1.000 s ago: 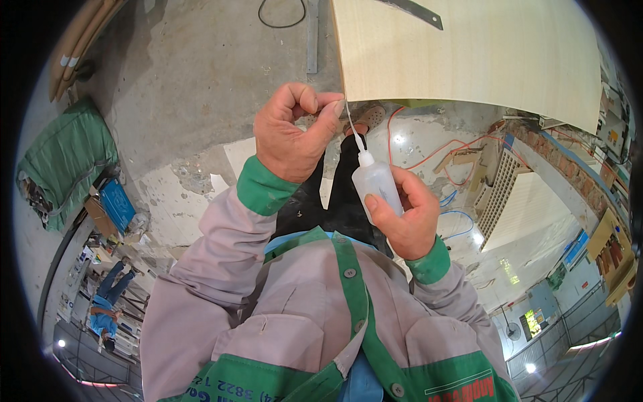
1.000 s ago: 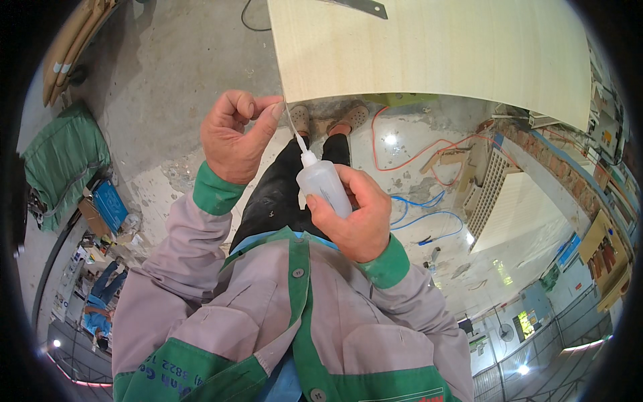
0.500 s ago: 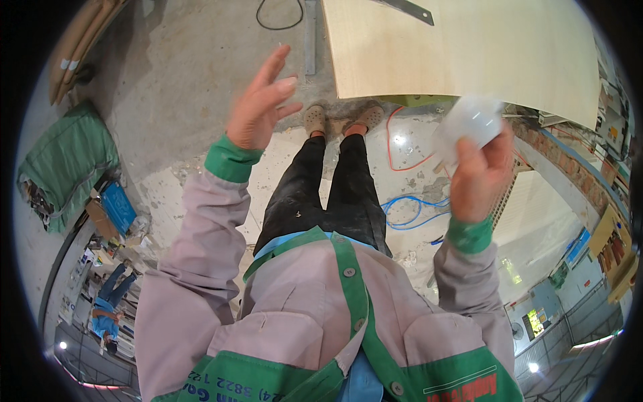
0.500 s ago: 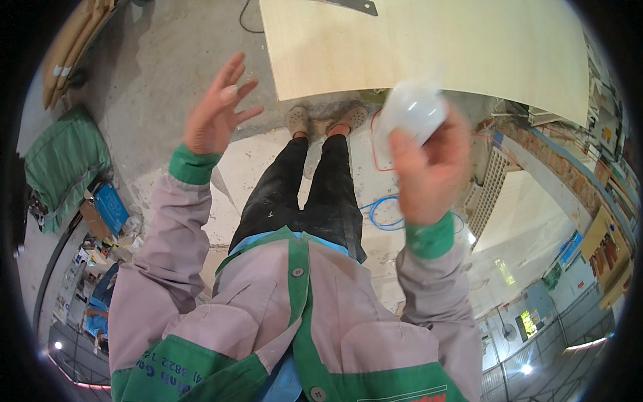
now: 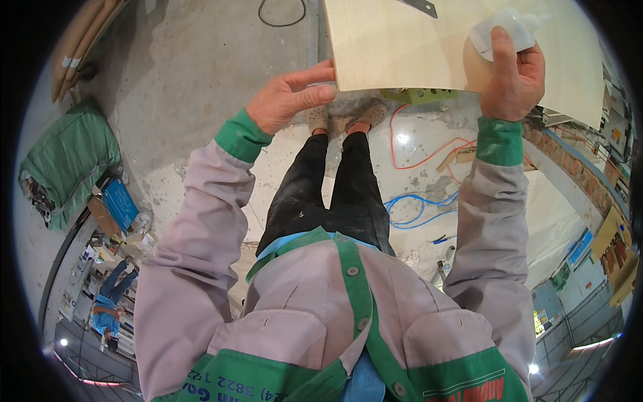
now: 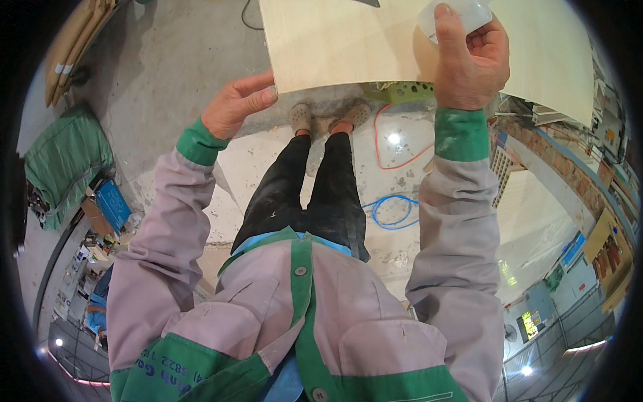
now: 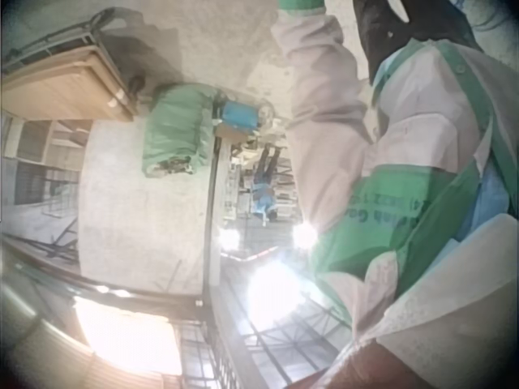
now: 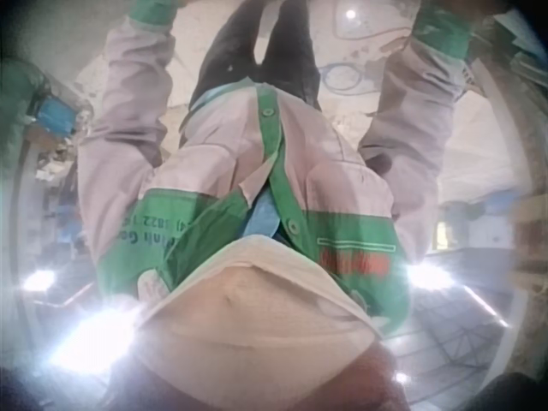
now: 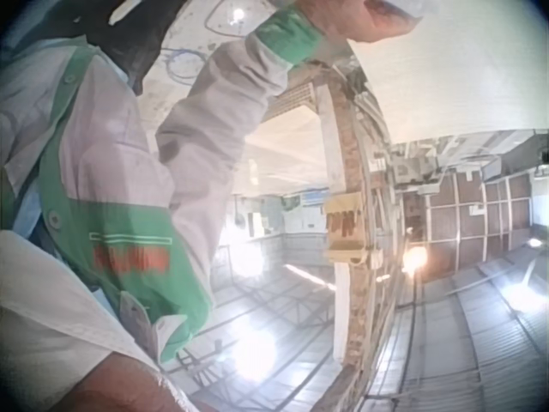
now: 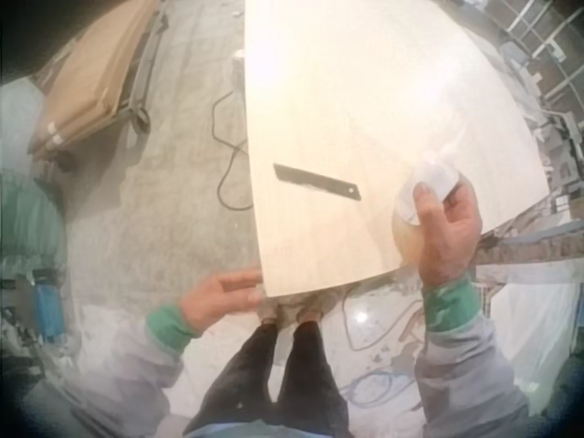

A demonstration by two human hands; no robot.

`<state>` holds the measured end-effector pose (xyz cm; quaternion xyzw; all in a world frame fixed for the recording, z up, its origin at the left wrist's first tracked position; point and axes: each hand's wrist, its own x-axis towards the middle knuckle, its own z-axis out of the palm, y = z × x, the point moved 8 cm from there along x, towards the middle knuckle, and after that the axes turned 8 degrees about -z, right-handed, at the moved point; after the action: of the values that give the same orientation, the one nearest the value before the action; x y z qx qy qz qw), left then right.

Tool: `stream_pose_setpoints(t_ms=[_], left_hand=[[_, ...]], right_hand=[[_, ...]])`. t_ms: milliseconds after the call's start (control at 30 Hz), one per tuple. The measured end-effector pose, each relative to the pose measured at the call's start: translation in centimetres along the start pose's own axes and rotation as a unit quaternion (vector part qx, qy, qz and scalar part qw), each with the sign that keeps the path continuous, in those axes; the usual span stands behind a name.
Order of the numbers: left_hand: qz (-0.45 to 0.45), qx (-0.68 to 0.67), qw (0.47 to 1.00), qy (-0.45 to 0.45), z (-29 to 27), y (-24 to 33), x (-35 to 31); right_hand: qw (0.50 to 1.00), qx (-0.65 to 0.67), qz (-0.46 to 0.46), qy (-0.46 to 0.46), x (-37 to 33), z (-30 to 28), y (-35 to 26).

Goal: The person measures a large sheet of plywood with a tape measure and marks it with a pencil. They then use a utility knife to score the edge and apply glue from a bottle along the edge. Another person assists by holding the sheet steady.

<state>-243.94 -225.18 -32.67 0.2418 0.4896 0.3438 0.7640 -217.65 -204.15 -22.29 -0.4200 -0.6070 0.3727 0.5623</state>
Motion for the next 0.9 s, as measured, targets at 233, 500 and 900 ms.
stream_pose_setpoints(t_ms=[233,500,900], left_hand=[[0.016,0.065,0.998,-0.006,-0.2,0.8,0.4],[-0.006,-0.007,1.0,-0.017,0.0,1.1,0.5],[-0.011,-0.019,1.0,-0.011,-0.3,0.2,0.8]], right_hand=[[1.0,-0.017,-0.005,0.001,0.0,-0.1,0.0],[1.0,-0.017,-0.008,0.004,0.0,-0.1,0.0],[1.0,-0.012,-0.021,-0.001,0.0,0.1,-0.4]])
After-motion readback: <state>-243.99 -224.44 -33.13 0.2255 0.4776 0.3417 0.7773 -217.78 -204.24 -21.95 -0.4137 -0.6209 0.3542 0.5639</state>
